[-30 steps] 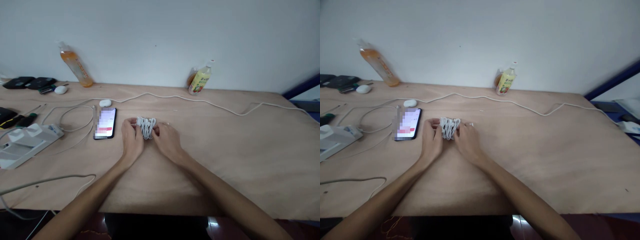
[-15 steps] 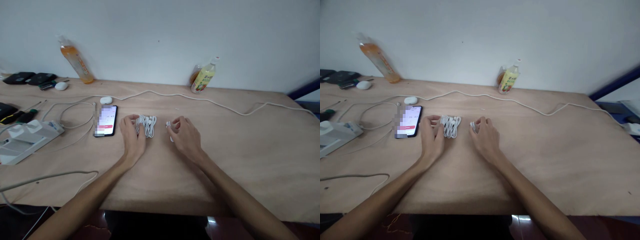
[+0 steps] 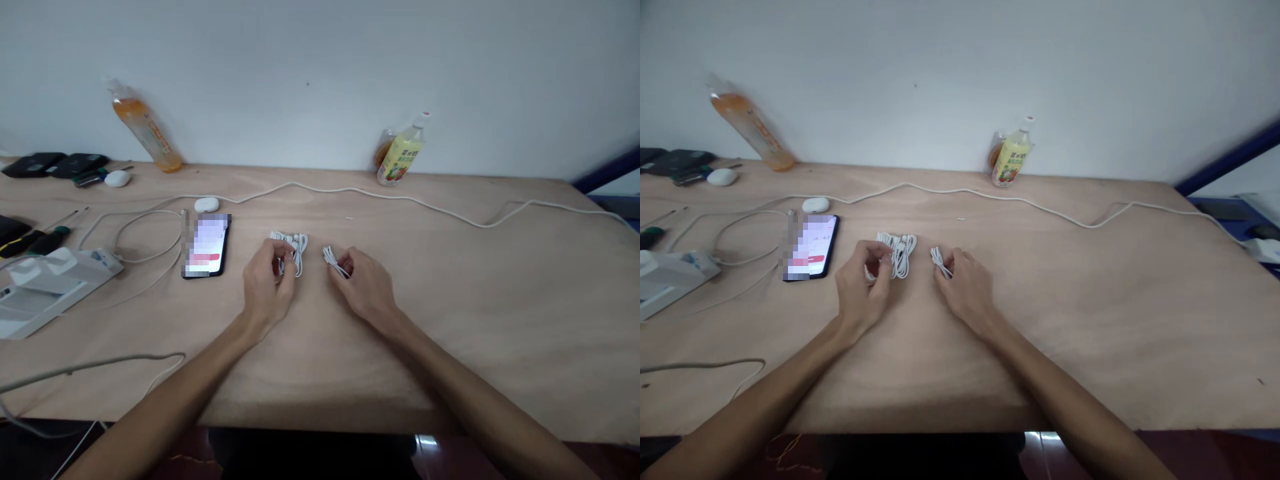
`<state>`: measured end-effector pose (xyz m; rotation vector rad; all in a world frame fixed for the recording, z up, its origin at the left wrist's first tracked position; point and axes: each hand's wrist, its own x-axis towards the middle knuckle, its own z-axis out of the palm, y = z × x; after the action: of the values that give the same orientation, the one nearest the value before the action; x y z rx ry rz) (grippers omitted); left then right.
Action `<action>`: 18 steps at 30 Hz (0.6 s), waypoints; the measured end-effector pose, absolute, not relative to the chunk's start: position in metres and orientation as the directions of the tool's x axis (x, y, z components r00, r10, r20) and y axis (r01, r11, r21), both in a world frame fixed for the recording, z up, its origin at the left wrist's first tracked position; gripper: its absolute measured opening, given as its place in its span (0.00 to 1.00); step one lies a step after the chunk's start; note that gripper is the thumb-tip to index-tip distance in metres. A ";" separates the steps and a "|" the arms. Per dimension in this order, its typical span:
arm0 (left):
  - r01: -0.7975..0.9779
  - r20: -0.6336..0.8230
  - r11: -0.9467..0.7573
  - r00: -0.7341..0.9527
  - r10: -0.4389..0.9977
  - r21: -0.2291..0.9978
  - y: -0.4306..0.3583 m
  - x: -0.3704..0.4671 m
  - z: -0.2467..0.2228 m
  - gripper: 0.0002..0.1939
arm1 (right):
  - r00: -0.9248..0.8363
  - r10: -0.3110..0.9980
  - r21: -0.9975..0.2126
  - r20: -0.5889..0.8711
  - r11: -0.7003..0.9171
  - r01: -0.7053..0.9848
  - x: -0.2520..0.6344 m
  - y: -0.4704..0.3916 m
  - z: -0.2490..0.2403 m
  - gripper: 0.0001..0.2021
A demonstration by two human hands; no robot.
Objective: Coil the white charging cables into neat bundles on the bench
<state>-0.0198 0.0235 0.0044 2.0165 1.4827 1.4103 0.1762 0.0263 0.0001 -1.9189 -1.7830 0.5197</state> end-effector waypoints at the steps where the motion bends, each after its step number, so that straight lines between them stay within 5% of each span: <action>1: 0.555 0.533 -0.474 0.065 0.844 0.684 0.023 -0.020 0.004 0.05 | 0.085 0.995 -0.595 0.050 -0.039 0.803 0.177 0.026 -0.002 0.07; 6: 0.399 0.493 -0.651 0.434 0.754 0.645 0.016 -0.017 0.005 0.06 | 0.043 0.987 -0.776 0.156 0.096 0.624 0.178 0.023 -0.011 0.09; 13: 0.382 0.399 -0.565 0.431 0.809 0.732 0.010 -0.010 0.005 0.09 | 0.031 0.965 -0.879 0.262 0.226 0.419 0.176 0.019 -0.009 0.09; 18: 0.425 0.414 -0.651 0.526 0.743 0.629 0.011 -0.013 0.001 0.11 | 0.031 0.962 -0.874 0.272 0.234 0.425 0.176 0.019 -0.010 0.09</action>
<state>-0.0126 0.0107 0.0011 2.3121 0.9529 0.9392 0.1765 0.0194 -0.0102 -1.3450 -1.5556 0.7089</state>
